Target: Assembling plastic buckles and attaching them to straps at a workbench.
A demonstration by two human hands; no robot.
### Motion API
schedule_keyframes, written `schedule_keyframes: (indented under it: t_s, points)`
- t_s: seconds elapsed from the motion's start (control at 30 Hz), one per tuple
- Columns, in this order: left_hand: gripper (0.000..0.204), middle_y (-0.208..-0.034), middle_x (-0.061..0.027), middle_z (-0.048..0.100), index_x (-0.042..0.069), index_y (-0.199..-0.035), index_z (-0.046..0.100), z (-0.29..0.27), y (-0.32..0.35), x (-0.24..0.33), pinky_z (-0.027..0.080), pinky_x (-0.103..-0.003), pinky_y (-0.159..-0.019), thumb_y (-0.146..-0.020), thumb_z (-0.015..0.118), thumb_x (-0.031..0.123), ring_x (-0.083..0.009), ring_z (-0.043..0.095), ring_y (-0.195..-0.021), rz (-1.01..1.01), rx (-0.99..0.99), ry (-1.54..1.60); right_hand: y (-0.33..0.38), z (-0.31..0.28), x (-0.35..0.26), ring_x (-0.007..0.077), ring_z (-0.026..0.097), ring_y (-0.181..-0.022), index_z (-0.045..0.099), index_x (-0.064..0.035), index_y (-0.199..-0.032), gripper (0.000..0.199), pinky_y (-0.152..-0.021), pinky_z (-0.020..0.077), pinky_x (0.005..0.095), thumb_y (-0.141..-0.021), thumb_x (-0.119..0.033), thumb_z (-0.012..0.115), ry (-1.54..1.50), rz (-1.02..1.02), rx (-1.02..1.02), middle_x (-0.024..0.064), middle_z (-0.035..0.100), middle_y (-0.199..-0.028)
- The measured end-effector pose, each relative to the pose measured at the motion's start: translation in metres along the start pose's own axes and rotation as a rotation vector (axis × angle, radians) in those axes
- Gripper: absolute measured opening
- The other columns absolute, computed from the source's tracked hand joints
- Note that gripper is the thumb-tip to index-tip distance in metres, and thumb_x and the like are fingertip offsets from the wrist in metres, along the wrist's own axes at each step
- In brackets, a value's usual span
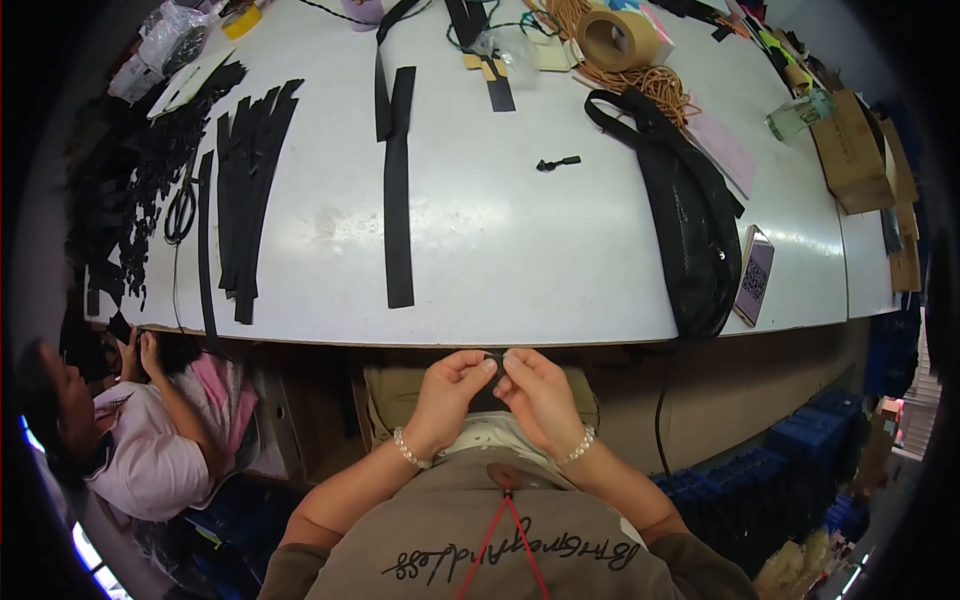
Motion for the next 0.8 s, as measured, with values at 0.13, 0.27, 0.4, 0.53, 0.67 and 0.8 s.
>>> schedule_keyframes:
  t_s: [0.13,0.27,0.4,0.53,0.67,0.8]
  points:
    - [0.011,-0.094,-0.0028,0.062,0.001,-0.094,0.062,0.01,0.019,0.015,0.049,-0.023,-0.076,-0.085,0.065,-0.003,-0.0079,0.057,-0.083,0.281,-0.063,-0.127,0.017,0.003,-0.014,0.0145,0.063,-0.079,0.06,0.0045,-0.101,0.013,-0.073,0.053,0.0253,-0.088,0.005,0.06,0.272,-0.244,-0.17,0.0074,0.062,-0.095]
    - [0.011,-0.093,-0.005,0.063,0.0,-0.095,0.062,0.009,0.018,0.014,0.05,-0.024,-0.077,-0.085,0.065,-0.004,-0.0102,0.059,-0.086,0.499,-0.152,-0.135,0.023,0.009,-0.016,0.0154,0.063,-0.08,0.061,0.0049,-0.099,0.014,-0.075,0.0543,0.0258,-0.086,0.008,0.06,0.328,-0.39,-0.199,0.009,0.061,-0.097]
    - [0.012,-0.093,-0.0073,0.064,0.001,-0.091,0.064,0.008,0.017,0.015,0.05,-0.027,-0.078,-0.082,0.065,-0.007,-0.0153,0.06,-0.088,0.681,-0.201,-0.302,0.026,0.009,-0.023,0.0174,0.062,-0.089,0.064,0.004,-0.094,0.017,-0.076,0.0553,0.0267,-0.081,0.014,0.062,0.582,-0.655,-0.223,0.0122,0.06,-0.101]
    - [0.012,-0.093,-0.0069,0.064,0.002,-0.089,0.065,0.01,0.017,0.017,0.049,-0.029,-0.08,-0.081,0.066,-0.007,-0.0176,0.06,-0.09,0.76,-0.213,-0.332,0.028,0.01,-0.024,0.0182,0.061,-0.094,0.065,0.0032,-0.092,0.02,-0.077,0.0547,0.0267,-0.077,0.017,0.063,0.665,-0.745,-0.216,0.0126,0.061,-0.1]
    - [0.011,-0.093,-0.0066,0.064,0.002,-0.089,0.065,0.009,0.016,0.015,0.049,-0.029,-0.08,-0.081,0.067,-0.006,-0.0173,0.06,-0.091,0.763,-0.21,-0.349,0.028,0.01,-0.024,0.0179,0.061,-0.093,0.065,0.0032,-0.092,0.02,-0.077,0.0534,0.0262,-0.076,0.016,0.064,0.681,-0.76,-0.205,0.0118,0.062,-0.099]
    - [0.011,-0.093,-0.0066,0.064,0.002,-0.089,0.064,0.006,0.014,0.012,0.049,-0.028,-0.079,-0.082,0.067,-0.006,-0.0165,0.06,-0.089,0.752,-0.209,-0.346,0.027,0.009,-0.024,0.0167,0.061,-0.09,0.064,0.0031,-0.092,0.019,-0.075,0.052,0.0251,-0.077,0.015,0.064,0.722,-0.74,-0.189,0.0106,0.062,-0.098]
Point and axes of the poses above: each hand's wrist, its own y-axis away from the middle knuckle, its own z-axis out of the palm, x = y × z, the point moved 1 cm from there along -y, towards the middle knuckle
